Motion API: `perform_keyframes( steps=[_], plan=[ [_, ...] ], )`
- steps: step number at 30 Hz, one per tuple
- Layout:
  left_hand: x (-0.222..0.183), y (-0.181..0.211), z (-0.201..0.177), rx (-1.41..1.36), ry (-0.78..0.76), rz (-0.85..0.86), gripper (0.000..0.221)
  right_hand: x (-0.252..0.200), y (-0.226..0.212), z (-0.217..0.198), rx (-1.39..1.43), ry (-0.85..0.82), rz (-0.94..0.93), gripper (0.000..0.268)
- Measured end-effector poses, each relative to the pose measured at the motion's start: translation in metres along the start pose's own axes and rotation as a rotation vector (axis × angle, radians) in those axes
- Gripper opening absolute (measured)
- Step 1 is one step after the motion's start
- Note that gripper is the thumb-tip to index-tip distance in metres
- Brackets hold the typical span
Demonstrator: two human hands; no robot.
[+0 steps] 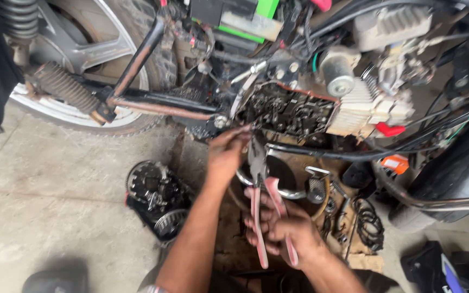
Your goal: The person sits on the floor beside a motorcycle with its engine casing removed and works on the exposed engine internals. They use pliers to grip and turn parts inside the engine, use a screwdriver on engine components, and handle small parts and fasteners placed on the cardboard below.
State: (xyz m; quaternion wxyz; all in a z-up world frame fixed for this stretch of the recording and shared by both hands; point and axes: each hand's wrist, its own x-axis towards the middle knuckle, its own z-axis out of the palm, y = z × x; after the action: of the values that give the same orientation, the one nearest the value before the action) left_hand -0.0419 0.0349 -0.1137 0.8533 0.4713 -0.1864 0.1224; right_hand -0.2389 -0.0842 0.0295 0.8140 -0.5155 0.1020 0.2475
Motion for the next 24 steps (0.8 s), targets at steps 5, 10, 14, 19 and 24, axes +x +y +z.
perform_keyframes(
  steps=[5,10,14,19,24],
  plan=[
    [-0.044,0.088,-0.038,-0.266,0.174,-0.585,0.023,0.0,0.04,-0.006,-0.024,-0.15,0.133,0.101],
    [-0.079,0.095,-0.081,-0.087,0.109,-0.629,0.026,0.014,0.072,-0.012,-0.054,-0.222,0.19,0.093],
    [-0.096,0.088,-0.113,0.654,0.188,-0.589,0.034,0.018,0.082,-0.021,-0.115,-0.186,0.338,0.09],
    [-0.096,0.049,-0.121,1.476,0.109,-0.794,0.038,0.009,0.099,-0.056,-0.107,-0.152,0.378,0.092],
    [-0.101,0.004,-0.108,1.772,-0.181,-0.883,0.029,-0.019,0.114,-0.085,-0.088,-0.125,0.354,0.097]
  ],
)
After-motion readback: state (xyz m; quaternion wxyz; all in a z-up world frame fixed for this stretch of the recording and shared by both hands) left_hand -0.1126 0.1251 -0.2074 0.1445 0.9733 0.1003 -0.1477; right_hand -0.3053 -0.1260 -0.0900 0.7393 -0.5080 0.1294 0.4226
